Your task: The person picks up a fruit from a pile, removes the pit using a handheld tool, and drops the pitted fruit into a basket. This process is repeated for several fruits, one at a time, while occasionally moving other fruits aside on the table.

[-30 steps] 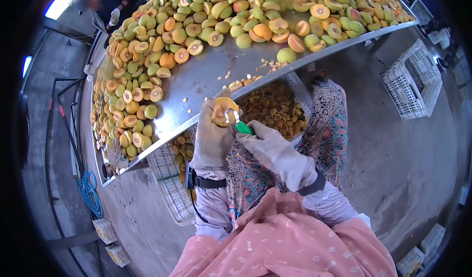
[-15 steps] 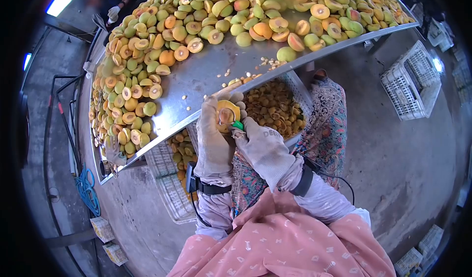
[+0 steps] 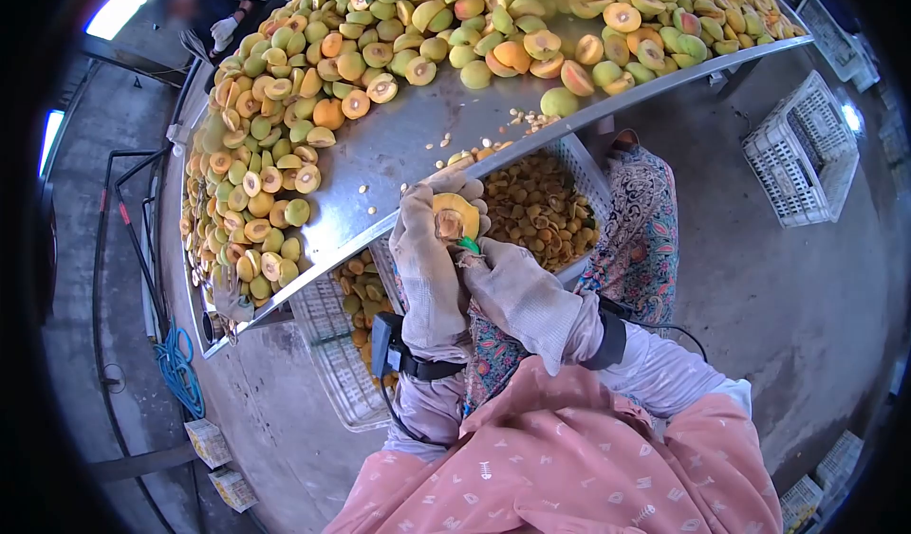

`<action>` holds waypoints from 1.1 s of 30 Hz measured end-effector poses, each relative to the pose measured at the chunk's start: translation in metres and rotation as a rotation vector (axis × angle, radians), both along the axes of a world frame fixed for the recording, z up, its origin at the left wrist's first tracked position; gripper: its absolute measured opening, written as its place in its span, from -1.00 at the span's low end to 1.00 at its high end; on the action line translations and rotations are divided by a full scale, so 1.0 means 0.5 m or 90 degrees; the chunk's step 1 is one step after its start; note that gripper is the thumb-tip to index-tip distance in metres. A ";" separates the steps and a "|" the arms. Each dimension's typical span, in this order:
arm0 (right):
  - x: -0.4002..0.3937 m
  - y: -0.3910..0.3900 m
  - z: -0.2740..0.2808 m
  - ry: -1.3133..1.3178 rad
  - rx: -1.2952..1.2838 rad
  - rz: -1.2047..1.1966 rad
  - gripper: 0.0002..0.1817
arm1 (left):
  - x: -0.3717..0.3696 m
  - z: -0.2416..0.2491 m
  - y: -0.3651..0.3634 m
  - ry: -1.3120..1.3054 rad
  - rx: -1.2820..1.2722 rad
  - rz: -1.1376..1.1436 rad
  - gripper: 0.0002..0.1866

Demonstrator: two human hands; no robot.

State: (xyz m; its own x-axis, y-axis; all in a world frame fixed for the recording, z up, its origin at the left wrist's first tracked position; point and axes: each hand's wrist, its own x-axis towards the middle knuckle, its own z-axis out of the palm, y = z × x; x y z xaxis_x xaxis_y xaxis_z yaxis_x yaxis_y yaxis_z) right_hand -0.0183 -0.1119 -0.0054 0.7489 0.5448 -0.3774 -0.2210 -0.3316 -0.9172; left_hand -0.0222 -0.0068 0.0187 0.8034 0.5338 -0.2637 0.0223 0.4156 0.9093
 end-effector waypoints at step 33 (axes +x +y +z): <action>0.024 -0.047 0.022 0.536 0.277 0.106 -0.51 | 0.012 -0.045 0.023 -0.021 0.125 -0.126 -0.57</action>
